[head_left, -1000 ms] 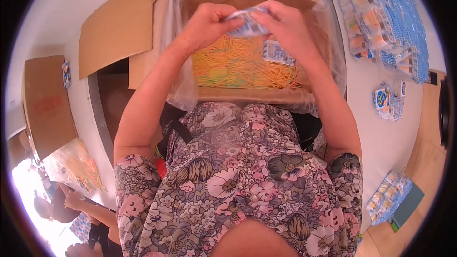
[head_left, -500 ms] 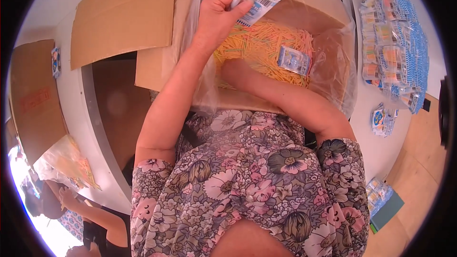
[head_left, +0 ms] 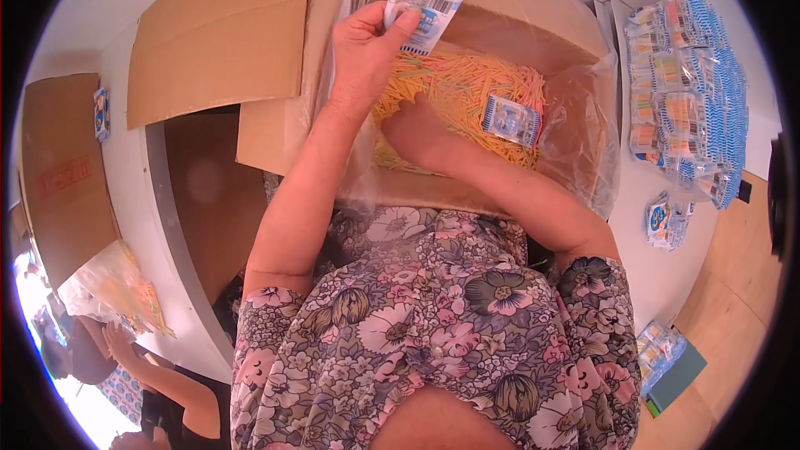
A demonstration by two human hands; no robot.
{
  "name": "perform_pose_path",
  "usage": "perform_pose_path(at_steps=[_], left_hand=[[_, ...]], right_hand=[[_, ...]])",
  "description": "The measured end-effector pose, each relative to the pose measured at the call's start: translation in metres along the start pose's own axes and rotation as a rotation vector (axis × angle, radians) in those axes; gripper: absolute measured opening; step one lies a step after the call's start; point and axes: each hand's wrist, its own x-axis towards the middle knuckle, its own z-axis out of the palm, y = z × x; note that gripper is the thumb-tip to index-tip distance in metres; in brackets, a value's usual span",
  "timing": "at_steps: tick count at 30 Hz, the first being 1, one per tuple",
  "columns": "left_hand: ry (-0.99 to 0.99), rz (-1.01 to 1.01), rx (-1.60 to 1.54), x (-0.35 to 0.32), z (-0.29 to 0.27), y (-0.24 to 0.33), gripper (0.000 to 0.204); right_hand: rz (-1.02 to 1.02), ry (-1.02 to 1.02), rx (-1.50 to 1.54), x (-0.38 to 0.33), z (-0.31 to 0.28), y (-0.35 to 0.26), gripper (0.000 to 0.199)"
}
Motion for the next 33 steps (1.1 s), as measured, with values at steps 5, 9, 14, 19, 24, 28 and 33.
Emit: perform_pose_path(at_steps=[5, 9, 14, 19, 24, 28, 33], left_hand=[[0.036, 0.029, -0.015, -0.001, 0.002, 0.004, 0.013], [0.04, 0.018, -0.013, -0.002, 0.003, 0.005, 0.014], [0.068, 0.028, -0.028, -0.006, 0.0, 0.009, 0.014], [0.108, -0.003, -0.039, -0.008, 0.0, 0.007, 0.012], [0.139, -0.025, -0.102, -0.009, 0.004, 0.013, 0.011], [0.158, -0.015, -0.039, -0.008, -0.003, 0.009, 0.011], [-0.313, -0.34, 0.133, -0.012, -0.007, 0.006, 0.014]], right_hand=[[0.127, -0.233, 0.554, -0.007, -0.011, 0.018, 0.028], [0.134, -0.29, 0.589, -0.008, 0.001, 0.029, 0.029], [0.32, -0.329, 1.305, -0.009, 0.001, 0.053, 0.02], [0.54, 0.216, 2.037, 0.013, 0.023, 0.091, 0.026], [0.535, 0.324, 2.161, 0.052, 0.023, 0.116, 0.029], [0.487, 0.215, 2.104, 0.032, 0.003, 0.106, 0.029], [0.179, 0.756, 1.672, -0.022, -0.048, 0.08, 0.034]])
